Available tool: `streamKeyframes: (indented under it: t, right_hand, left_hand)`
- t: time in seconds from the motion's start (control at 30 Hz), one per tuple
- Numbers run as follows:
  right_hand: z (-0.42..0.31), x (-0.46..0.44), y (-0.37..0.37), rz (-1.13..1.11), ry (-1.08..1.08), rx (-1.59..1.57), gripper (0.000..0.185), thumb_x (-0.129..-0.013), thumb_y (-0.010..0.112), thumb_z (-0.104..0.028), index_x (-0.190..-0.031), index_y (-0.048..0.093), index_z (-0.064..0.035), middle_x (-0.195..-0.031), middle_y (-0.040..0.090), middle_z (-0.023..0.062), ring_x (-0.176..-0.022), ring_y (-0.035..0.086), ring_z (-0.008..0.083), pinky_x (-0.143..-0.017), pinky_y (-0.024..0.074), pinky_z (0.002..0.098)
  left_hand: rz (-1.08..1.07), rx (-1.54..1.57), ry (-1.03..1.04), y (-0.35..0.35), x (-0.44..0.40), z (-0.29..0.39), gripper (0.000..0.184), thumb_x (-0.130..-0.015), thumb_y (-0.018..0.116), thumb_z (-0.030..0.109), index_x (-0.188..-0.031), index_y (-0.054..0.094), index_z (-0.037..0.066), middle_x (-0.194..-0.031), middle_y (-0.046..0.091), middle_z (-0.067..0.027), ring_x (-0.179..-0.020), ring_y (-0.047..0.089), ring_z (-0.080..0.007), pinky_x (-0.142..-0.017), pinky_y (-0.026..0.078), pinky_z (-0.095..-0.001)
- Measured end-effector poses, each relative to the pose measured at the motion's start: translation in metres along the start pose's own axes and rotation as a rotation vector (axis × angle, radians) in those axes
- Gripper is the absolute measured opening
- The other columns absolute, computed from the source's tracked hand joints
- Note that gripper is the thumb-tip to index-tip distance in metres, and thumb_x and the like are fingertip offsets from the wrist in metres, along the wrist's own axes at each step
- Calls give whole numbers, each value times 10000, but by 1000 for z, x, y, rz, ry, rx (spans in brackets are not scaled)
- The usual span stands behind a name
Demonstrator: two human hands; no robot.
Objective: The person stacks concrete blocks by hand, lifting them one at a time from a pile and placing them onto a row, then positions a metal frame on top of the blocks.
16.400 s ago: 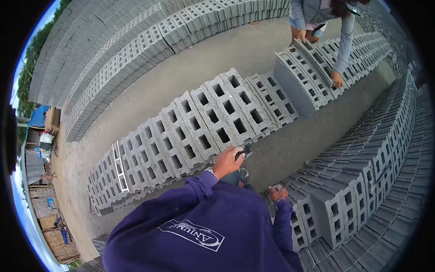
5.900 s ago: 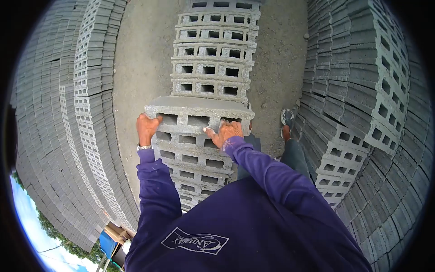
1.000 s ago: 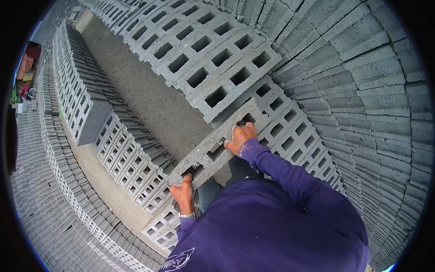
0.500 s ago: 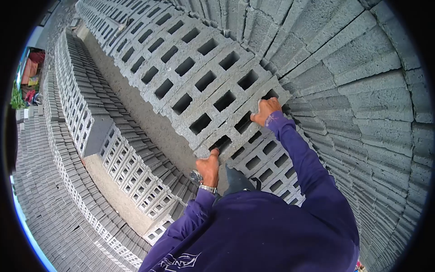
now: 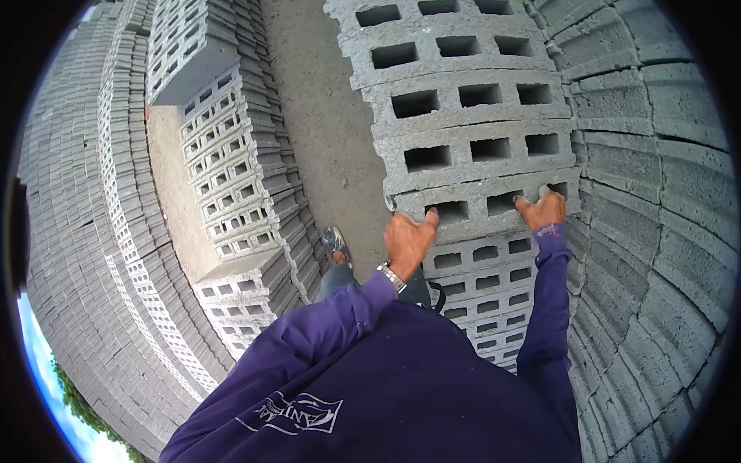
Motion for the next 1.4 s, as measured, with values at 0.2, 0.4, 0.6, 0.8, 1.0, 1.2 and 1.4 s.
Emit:
streamKeyframes:
  t: [0.2,0.4,0.6,0.8,1.0,1.2,1.4]
  right_hand:
    - [4,-4,5,63,-6,379,634,-712,760,-444,-963,636,125,-911,658,302,-899,638,436,-792,490,432]
    - [20,-10,14,238,59,252,659,-681,778,-467,-976,627,102,-982,655,297,-956,630,417,-832,483,434]
    - [9,-16,8,207,166,338,672,-653,788,-414,-1034,625,115,-976,660,300,-962,631,421,-849,480,417]
    - [28,-22,11,302,10,262,656,-628,789,-432,-931,624,126,-929,665,271,-875,638,390,-796,484,434]
    - [21,-11,14,303,-65,121,577,-632,774,-387,-844,617,127,-810,651,226,-761,602,325,-730,479,410]
    - [4,6,19,272,-17,-4,562,-611,791,-383,-815,619,112,-783,641,224,-731,599,331,-700,476,423]
    - [-2,1,16,252,-10,171,586,-641,782,-450,-767,598,92,-809,646,274,-788,622,424,-742,479,457]
  left_hand:
    - [-230,308,229,-36,17,-49,722,-801,691,462,-1151,553,-155,-1083,620,-345,-995,634,-458,-909,490,-439]
    - [-419,455,125,-86,25,-196,710,-842,650,461,-1255,539,-106,-1151,635,-282,-1071,644,-351,-939,484,-380]
    - [-375,307,316,-98,26,-142,735,-832,611,501,-1220,553,-121,-1112,631,-311,-1043,627,-415,-919,484,-441]
    - [-242,275,278,-27,5,-40,906,-799,655,505,-1273,395,-221,-1207,538,-373,-1117,558,-473,-947,458,-478]
    - [-199,318,76,10,-6,-23,885,-795,692,373,-1371,316,-183,-1389,413,-347,-1317,402,-438,-1093,342,-466]
    - [-172,317,70,8,-10,-28,829,-792,689,306,-1341,329,-200,-1353,441,-346,-1292,418,-451,-1097,339,-440]
    - [-220,278,147,-3,-10,-31,896,-798,697,402,-1328,329,-221,-1324,460,-362,-1250,465,-454,-1055,388,-436]
Point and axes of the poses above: each hand's wrist, its own x-axis away from the middle knuckle, its own y-axis out of the palm, z = x × y, the point moved 4 cm from there along -x, towards the middle knuckle
